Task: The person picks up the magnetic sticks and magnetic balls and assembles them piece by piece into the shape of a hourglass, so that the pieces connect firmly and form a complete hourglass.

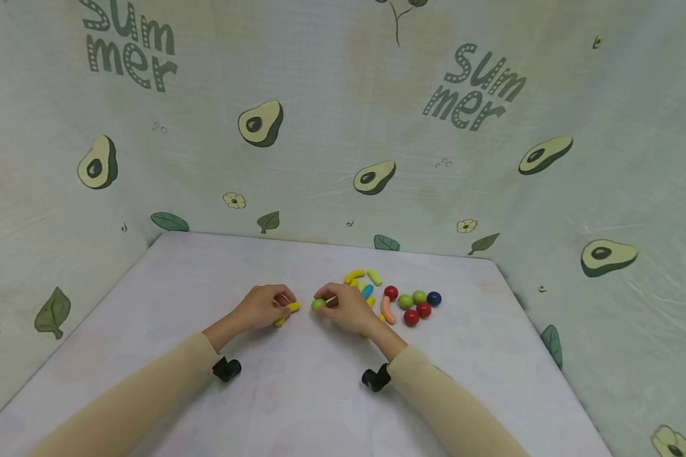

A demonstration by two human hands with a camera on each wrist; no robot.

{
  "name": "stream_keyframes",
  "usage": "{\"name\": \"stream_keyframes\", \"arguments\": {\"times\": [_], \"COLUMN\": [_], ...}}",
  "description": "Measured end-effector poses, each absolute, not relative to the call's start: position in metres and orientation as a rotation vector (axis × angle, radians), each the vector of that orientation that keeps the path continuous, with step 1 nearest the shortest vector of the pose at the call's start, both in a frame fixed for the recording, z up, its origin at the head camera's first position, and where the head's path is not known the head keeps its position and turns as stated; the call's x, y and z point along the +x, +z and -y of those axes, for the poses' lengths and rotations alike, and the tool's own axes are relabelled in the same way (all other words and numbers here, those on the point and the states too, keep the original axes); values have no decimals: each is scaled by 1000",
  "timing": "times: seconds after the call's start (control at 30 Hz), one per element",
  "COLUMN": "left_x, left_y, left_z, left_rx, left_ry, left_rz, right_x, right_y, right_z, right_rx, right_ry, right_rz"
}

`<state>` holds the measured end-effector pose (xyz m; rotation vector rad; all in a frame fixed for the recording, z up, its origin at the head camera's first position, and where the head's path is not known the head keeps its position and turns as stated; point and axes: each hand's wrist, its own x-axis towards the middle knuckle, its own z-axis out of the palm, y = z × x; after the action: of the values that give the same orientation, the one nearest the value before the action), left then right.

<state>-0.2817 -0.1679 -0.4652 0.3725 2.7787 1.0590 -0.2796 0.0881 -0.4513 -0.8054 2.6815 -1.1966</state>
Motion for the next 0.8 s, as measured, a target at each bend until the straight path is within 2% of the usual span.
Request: {"name": "stream_keyframes", "arguments": {"times": [0.8], "left_x": [-281], "left_y": [-467], "left_z": [169], "left_rx": [407], "left_ry": [1077], "left_rz": [-2779], "right_x": [-283], "right_y": [-460], "right_z": [-70], "right_rx": [-740], "right_ry": [-1170], "right_rz": [-2682]}}
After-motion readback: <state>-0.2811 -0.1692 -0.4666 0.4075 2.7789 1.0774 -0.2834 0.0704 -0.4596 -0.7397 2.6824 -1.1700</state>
